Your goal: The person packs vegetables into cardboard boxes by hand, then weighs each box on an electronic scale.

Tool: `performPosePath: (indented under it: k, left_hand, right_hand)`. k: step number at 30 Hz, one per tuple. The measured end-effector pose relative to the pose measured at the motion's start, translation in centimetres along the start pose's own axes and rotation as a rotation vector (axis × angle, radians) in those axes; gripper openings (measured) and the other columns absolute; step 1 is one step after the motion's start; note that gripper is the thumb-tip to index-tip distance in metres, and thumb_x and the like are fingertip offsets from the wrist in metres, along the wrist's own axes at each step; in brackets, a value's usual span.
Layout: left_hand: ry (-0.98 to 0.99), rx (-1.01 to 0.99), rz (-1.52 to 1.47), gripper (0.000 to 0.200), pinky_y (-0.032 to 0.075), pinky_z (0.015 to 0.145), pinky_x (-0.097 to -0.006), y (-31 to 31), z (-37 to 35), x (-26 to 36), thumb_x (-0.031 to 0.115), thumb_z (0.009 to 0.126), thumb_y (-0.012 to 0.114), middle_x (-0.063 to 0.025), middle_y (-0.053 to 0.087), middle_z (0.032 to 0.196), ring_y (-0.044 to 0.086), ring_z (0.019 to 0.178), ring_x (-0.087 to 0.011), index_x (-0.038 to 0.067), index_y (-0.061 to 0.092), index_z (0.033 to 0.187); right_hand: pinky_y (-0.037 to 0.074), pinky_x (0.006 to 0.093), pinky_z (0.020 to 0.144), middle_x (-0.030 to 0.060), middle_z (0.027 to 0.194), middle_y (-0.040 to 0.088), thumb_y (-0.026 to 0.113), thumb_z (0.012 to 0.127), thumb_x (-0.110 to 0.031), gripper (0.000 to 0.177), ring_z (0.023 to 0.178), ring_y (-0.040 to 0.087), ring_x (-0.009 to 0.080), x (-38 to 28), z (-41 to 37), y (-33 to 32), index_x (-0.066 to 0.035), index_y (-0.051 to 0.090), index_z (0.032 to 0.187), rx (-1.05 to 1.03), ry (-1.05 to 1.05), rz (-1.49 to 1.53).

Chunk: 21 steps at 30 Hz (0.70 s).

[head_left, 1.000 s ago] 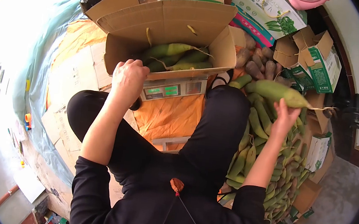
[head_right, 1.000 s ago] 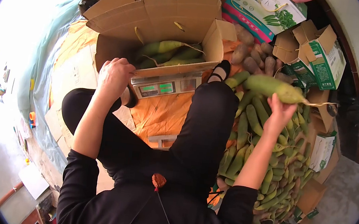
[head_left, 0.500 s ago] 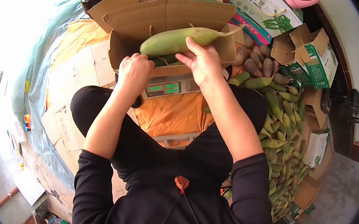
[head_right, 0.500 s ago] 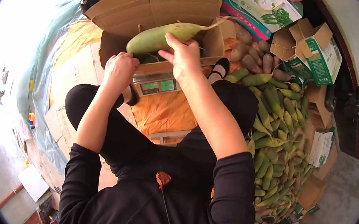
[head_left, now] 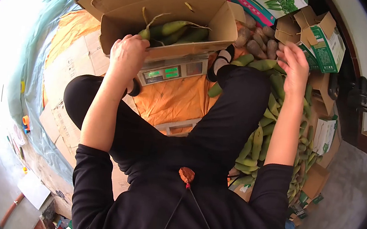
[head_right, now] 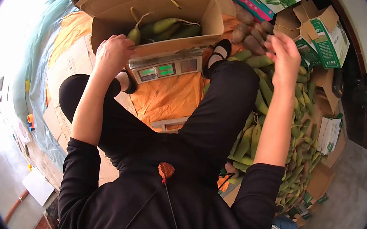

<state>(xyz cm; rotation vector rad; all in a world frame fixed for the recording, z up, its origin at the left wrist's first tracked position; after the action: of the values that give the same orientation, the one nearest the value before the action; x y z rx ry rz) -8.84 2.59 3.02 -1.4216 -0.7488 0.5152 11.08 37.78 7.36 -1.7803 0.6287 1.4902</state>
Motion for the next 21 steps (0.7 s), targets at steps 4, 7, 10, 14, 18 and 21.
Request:
performPosePath:
  k: [4, 7, 10, 14, 18, 21]
  left_hand:
    - [-0.002, 0.028, -0.030, 0.018, 0.047, 0.078, -0.0392, -0.8, 0.1, 0.1, 0.021, 0.071, 0.067, -0.0069, 0.061, 0.083, 0.059, 0.090, -0.0255, 0.010, 0.069, 0.085]
    - [-0.006, 0.008, -0.047, 0.017, 0.045, 0.078, -0.0400, -0.7, 0.2, -0.1, 0.024, 0.072, 0.068, -0.0056, 0.061, 0.085, 0.058, 0.093, -0.0246, 0.010, 0.067, 0.083]
    - [-0.001, 0.007, -0.062, 0.023, 0.048, 0.076, -0.0390, -1.6, 0.2, 0.1, 0.021, 0.072, 0.070, -0.0105, 0.063, 0.085, 0.060, 0.088, -0.0297, 0.005, 0.068, 0.089]
    - [-0.001, 0.063, -0.172, 0.025, 0.050, 0.072, -0.0364, -1.9, 0.2, -0.5, 0.018, 0.073, 0.072, -0.0134, 0.064, 0.085, 0.063, 0.080, -0.0297, 0.002, 0.068, 0.091]
    - [0.037, 0.081, -0.238, 0.025, 0.049, 0.068, -0.0337, -1.6, 0.5, -0.6, 0.014, 0.074, 0.072, -0.0135, 0.064, 0.082, 0.063, 0.074, -0.0264, -0.001, 0.067, 0.093]
    - [0.019, 0.078, -0.310, 0.025, 0.049, 0.068, -0.0325, -1.6, 0.6, -0.5, 0.015, 0.077, 0.069, -0.0131, 0.064, 0.083, 0.063, 0.073, -0.0238, -0.001, 0.067, 0.096]
  right_hand:
    - [0.046, 0.0254, 0.071, 0.0051, 0.103, 0.064, 0.060, 0.088, -0.020, 0.027, 0.087, 0.061, 0.0130, 6.7, -1.5, -5.8, -0.007, 0.059, 0.112, 0.097, 0.147, -0.068]
    - [0.046, 0.0274, 0.069, 0.0039, 0.103, 0.064, 0.060, 0.088, -0.021, 0.029, 0.087, 0.061, 0.0141, 13.7, -3.8, -8.0, -0.009, 0.059, 0.113, 0.104, 0.304, -0.070]
    - [0.047, 0.0278, 0.063, 0.0032, 0.100, 0.064, 0.060, 0.086, -0.022, 0.029, 0.084, 0.062, 0.0149, 19.4, -7.0, -8.9, -0.008, 0.059, 0.112, 0.152, 0.425, -0.140]
    - [0.047, 0.0294, 0.059, 0.0028, 0.089, 0.065, 0.062, 0.083, -0.018, 0.026, 0.074, 0.063, 0.0146, 27.1, -11.6, -9.3, -0.008, 0.060, 0.107, 0.133, 0.531, -0.112]
    - [0.048, 0.0287, 0.055, 0.0048, 0.073, 0.064, 0.061, 0.080, -0.017, 0.016, 0.065, 0.062, 0.0156, 36.6, -14.8, -10.3, -0.005, 0.065, 0.090, 0.019, 0.320, -0.522]
    - [0.048, 0.0298, 0.054, 0.0081, 0.069, 0.062, 0.062, 0.077, -0.014, 0.011, 0.062, 0.062, 0.0165, 41.7, -19.3, -9.0, -0.004, 0.064, 0.081, -0.177, 0.298, -0.866]
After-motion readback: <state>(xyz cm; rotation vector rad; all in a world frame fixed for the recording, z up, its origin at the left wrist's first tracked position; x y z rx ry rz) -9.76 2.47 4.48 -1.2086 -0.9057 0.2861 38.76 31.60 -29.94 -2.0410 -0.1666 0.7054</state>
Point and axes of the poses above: each hand's wrist, its own z-axis towards the middle knuckle, its own y-axis out of the palm, x = y × z, the point moved 10 cm from there along z, towards the middle knuckle
